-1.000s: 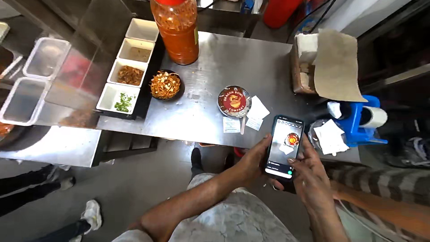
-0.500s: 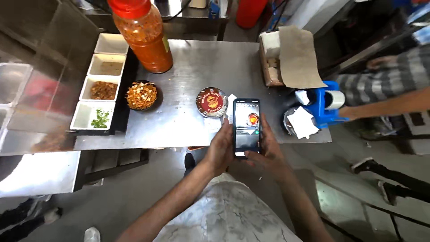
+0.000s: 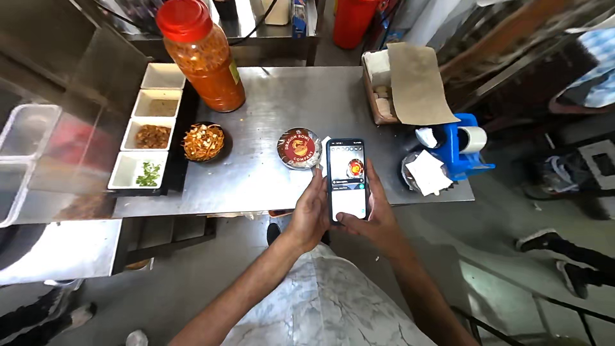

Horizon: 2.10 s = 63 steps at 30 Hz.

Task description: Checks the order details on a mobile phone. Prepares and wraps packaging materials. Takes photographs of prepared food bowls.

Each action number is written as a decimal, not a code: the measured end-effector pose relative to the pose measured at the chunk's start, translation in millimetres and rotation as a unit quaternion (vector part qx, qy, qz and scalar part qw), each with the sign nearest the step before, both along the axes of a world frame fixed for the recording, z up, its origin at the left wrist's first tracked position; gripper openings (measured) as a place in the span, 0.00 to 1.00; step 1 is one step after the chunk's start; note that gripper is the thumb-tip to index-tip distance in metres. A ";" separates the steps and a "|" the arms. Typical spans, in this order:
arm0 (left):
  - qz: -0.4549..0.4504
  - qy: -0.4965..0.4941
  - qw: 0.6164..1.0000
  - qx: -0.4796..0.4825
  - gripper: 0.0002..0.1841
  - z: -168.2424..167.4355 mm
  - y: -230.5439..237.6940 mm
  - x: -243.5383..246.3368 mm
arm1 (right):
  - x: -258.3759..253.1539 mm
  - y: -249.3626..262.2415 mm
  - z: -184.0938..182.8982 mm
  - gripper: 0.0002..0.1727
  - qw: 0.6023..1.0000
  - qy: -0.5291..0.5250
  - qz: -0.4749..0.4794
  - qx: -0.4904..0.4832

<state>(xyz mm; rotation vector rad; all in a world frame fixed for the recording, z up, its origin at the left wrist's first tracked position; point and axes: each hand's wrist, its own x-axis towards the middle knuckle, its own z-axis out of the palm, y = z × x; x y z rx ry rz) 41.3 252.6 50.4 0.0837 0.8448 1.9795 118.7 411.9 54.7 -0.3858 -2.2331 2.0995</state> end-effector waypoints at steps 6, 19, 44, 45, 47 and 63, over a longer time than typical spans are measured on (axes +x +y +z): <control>0.003 -0.012 1.000 0.016 0.42 0.8 -3.1 4.1 | 1.9 -2.2 0.3 0.67 0.999 0.008 0.000 -0.032; 0.007 -0.019 0.998 0.055 0.42 -6.5 -12.8 7.1 | -1.7 -2.7 1.3 0.46 0.997 0.025 -0.021 -0.076; 0.003 0.005 0.999 0.046 0.39 -5.6 -7.7 7.5 | -0.9 -11.6 -2.3 0.49 0.995 0.043 -0.054 -0.078; 0.003 0.008 0.999 0.046 0.39 -5.3 -6.8 7.8 | -0.9 -11.7 -2.1 0.49 0.995 0.042 -0.055 -0.075; 0.002 0.016 0.999 0.051 0.39 -5.9 -3.8 9.0 | 0.2 -10.2 -1.5 0.49 0.996 0.035 -0.064 -0.053; -0.047 0.010 0.997 0.055 0.39 -13.8 10.3 16.2 | 15.7 5.9 -7.0 0.46 0.995 0.019 -0.087 -0.043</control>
